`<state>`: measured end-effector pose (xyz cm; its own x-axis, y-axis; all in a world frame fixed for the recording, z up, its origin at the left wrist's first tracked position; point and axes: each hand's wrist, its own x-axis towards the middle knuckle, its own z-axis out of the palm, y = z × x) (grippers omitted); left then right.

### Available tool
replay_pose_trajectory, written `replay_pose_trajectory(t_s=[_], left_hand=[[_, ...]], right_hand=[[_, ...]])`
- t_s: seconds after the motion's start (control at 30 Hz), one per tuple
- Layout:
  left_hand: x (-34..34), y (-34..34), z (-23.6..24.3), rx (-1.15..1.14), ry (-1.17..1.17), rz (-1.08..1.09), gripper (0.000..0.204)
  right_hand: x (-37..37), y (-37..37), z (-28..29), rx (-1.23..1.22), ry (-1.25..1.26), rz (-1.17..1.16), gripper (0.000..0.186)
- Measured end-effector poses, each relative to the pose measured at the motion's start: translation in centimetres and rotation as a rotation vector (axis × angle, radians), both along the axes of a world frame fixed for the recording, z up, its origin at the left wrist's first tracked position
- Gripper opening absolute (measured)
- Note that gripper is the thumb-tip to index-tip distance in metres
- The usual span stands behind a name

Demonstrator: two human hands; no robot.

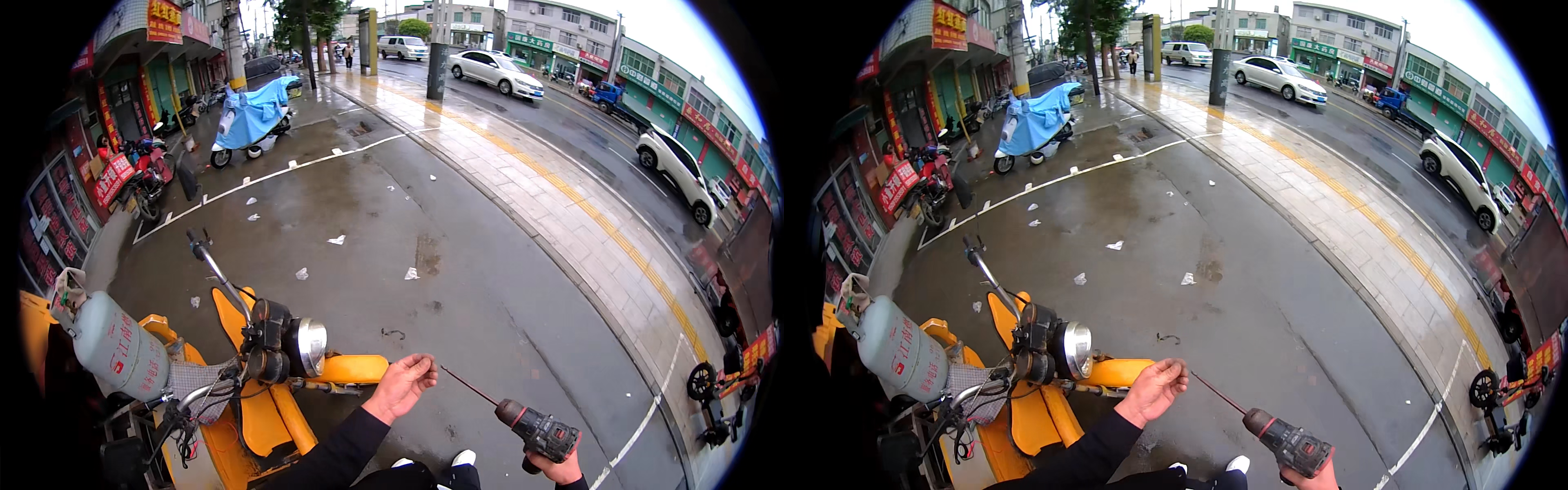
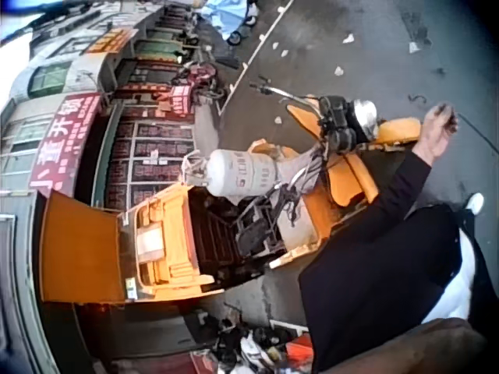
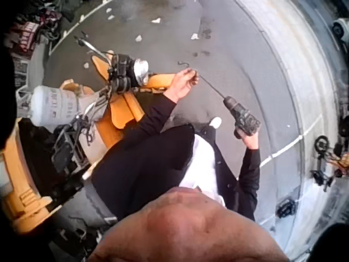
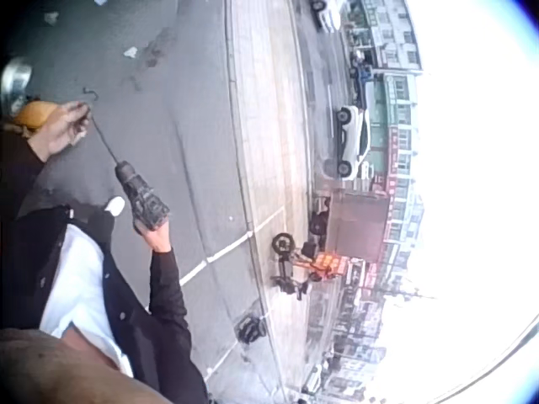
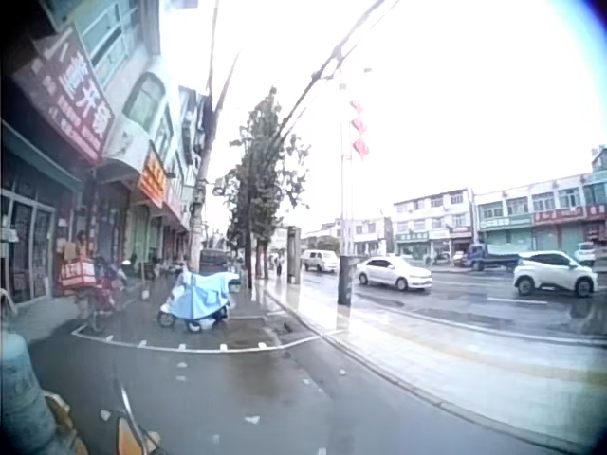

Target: The person works on the electrical system of a yellow three-wheeled vehicle, connecting wires and securing a metal box. They then move to the front of the vehicle, wrap electrical tape around the handlebar area, and use a power drill to tighten bolts on the front assembly.

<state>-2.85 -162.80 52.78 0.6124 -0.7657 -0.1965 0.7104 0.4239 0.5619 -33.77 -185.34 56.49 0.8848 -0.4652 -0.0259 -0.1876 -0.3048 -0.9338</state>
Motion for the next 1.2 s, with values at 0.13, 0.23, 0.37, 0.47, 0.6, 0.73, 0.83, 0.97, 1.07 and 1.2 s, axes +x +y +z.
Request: replay_pose_trajectory(t_s=[0.13, 0.23, 0.37, 0.47, 0.6, 0.73, 0.83, 0.97, 1.07, 1.2], left_hand=[[5.6, -3.1, 0.2, -0.019, -0.026, 0.168, 0.011], [9.1, -4.3, 0.0, 0.044, -0.079, 0.344, 0.012], [11.2, -3.0, -0.3, 0.233, -0.096, 0.639, 0.012], [10.3, -1.7, 2.0, 0.24, -0.045, 0.814, 0.013], [13.5, -1.0, 1.8, 0.191, -0.052, 1.039, 0.012], [16.1, 0.7, 0.0, 0.166, -0.044, 1.231, 0.011], [17.6, 1.5, -0.5, 0.224, -0.038, 1.347, 0.012], [17.9, 3.0, 0.2, 0.293, 0.027, 1.391, 0.015], [18.0, 4.3, 0.0, 0.366, 0.101, 1.457, 0.017], [19.2, 4.1, 0.3, 0.367, 0.183, 1.553, 0.018]], right_hand=[[10.7, -6.1, 3.6, -0.144, 0.082, 0.327, 0.022], [18.1, -11.5, 0.7, -0.056, 0.072, 0.468, 0.024], [29.3, -13.8, 2.4, -0.042, -0.01, 0.69, 0.022], [36.9, -13.4, 3.4, 0.174, 0.081, 0.834, 0.023], [46.2, -13.3, 3.1, -0.034, 0.015, 1.09, 0.025], [54.2, -10.6, 2.4, -0.038, 0.094, 1.273, 0.031], [59.2, -9.2, 2.6, -0.032, 0.196, 1.391, 0.034], [66.6, -6.8, 2.8, -0.213, -0.093, 1.695, 0.042], [71.6, -2.3, 4.2, -0.255, -0.208, 1.866, 0.043], [77.4, 2.1, 4.5, -0.313, -0.246, 2.047, 0.048]])
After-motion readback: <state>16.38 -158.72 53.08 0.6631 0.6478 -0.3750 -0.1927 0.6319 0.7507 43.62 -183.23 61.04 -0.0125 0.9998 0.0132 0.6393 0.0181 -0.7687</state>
